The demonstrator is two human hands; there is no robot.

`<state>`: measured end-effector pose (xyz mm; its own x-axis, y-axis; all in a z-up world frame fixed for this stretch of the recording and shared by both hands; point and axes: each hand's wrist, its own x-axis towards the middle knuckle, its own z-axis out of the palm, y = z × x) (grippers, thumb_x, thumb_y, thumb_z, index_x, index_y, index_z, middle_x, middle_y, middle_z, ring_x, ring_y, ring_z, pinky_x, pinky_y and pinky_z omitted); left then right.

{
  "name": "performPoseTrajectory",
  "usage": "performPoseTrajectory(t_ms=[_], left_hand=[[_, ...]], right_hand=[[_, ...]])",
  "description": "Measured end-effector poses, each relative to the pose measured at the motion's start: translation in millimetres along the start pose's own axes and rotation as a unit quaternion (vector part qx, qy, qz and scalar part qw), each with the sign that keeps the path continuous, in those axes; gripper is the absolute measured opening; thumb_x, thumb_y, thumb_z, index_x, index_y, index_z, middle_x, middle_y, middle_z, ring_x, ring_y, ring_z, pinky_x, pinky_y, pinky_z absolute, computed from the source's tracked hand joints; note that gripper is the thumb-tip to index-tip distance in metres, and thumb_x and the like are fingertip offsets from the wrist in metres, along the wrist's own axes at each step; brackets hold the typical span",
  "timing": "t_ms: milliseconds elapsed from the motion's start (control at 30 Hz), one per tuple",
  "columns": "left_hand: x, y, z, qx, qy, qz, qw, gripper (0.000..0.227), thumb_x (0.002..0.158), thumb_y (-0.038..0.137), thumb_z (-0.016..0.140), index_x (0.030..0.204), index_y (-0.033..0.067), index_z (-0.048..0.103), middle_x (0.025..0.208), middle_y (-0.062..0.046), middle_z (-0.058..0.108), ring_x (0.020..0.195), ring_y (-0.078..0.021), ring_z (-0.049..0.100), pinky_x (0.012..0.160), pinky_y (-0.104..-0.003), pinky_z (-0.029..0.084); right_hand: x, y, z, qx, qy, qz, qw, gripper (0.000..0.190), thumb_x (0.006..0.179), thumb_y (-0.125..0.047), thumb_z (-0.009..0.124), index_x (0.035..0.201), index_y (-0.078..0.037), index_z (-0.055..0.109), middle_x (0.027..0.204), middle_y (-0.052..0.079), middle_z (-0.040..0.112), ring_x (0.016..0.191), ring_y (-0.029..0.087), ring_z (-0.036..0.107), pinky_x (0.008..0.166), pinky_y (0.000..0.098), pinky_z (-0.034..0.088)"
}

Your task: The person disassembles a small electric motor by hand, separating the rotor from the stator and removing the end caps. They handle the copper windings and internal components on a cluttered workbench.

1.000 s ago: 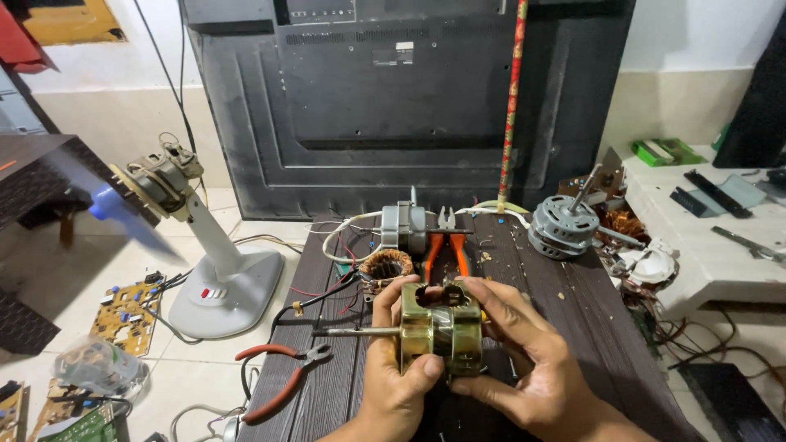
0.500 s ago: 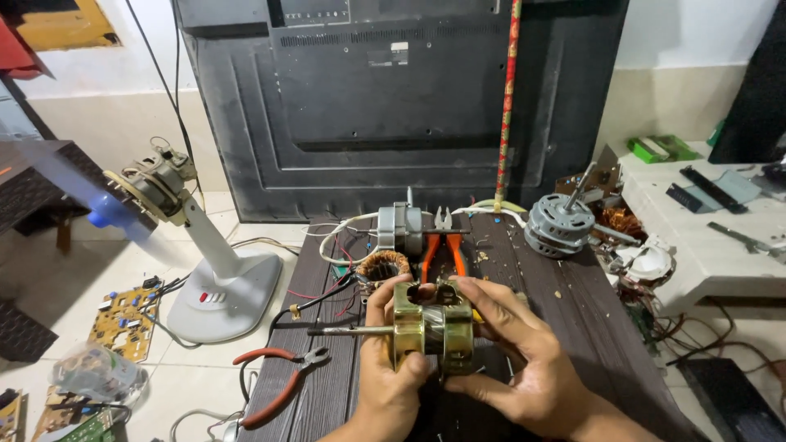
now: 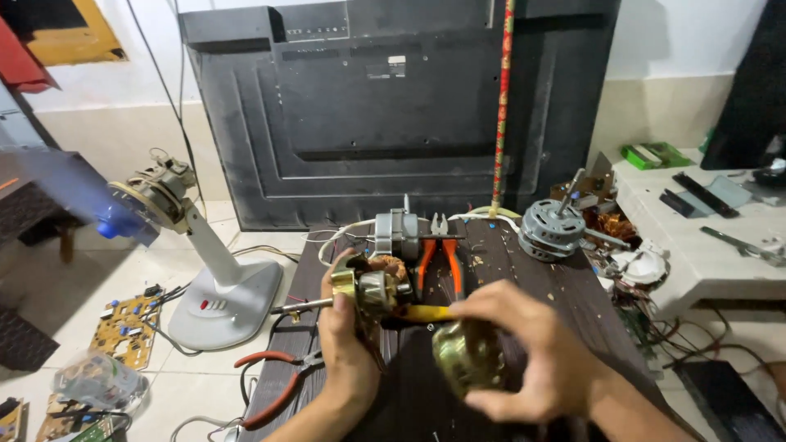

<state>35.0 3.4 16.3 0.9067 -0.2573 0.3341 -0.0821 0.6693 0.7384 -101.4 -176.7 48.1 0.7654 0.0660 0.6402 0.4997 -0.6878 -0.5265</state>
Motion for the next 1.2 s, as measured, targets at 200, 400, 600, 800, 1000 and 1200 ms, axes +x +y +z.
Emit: performPoseTrajectory(t_ms=[200,400,600,800,1000,1200], left_hand=[[1.3,14.5,0.3,0.05,0.01,0.001,0.999,0.093,0.076,0.064,0.061,0.146,0.0042,0.045,0.111,-0.022,0.076,0.097,-0.0318,0.075,0.076,-0.044,0.064],[5.6,16.0,-2.3,0.023,0.002,0.054,0.998,0.085,0.082,0.059,0.062,0.145,0.0039,0.045,0.114,-0.02,0.073,0.1,-0.0324,0.074,0.075,-0.046,0.066],[7.1,10.3,-11.3,0.005,0.009,0.07,0.997,0.071,0.087,0.048,0.064,0.142,0.0067,0.048,0.119,-0.017,0.071,0.098,-0.0284,0.07,0.079,-0.04,0.061],[9.1,15.2,-7.0,0.025,0.021,0.089,0.995,0.07,0.086,0.054,0.062,0.14,0.0101,0.052,0.117,-0.015,0.068,0.105,-0.0273,0.069,0.087,-0.039,0.058],[11.9,12.2,-8.9,-0.015,0.038,0.068,0.997,0.078,0.084,0.058,0.059,0.143,0.0079,0.051,0.112,-0.018,0.07,0.099,-0.0262,0.069,0.085,-0.038,0.058],[15.5,13.3,-9.7,-0.051,0.048,0.07,0.995,0.083,0.081,0.06,0.063,0.141,0.0045,0.048,0.113,-0.021,0.074,0.101,-0.0317,0.074,0.087,-0.042,0.061]], right_hand=[[9.5,-16.3,6.8,-0.06,-0.218,-0.009,0.974,0.075,0.07,-0.048,0.089,0.128,-0.007,0.067,0.11,0.008,0.068,0.097,0.029,0.075,0.08,0.0396,0.059],[6.8,-14.9,14.5,-0.115,-0.232,-0.027,0.965,0.079,0.072,-0.06,0.087,0.13,-0.011,0.067,0.113,0.01,0.069,0.098,0.034,0.072,0.083,0.0426,0.055],[6.2,-7.5,25.4,-0.098,-0.224,-0.047,0.968,0.083,0.086,-0.076,0.062,0.13,-0.005,0.066,0.111,0.01,0.072,0.099,0.028,0.073,0.083,0.0449,0.057],[55.5,9.6,43.5,-0.154,-0.151,0.068,0.974,0.063,0.09,-0.05,0.07,0.139,-0.011,0.06,0.134,0.012,0.065,0.126,0.028,0.062,0.11,0.0488,0.047],[129.8,20.2,60.8,-0.228,-0.293,0.039,0.928,0.086,0.077,-0.034,0.091,0.144,-0.002,0.047,0.146,0.014,0.048,0.136,0.031,0.04,0.114,0.0483,0.036],[164.9,29.1,87.0,-0.349,-0.418,0.173,0.821,0.058,0.067,-0.049,0.087,0.104,-0.01,0.065,0.127,0.005,0.034,0.113,0.03,0.036,0.101,0.0444,0.041]])
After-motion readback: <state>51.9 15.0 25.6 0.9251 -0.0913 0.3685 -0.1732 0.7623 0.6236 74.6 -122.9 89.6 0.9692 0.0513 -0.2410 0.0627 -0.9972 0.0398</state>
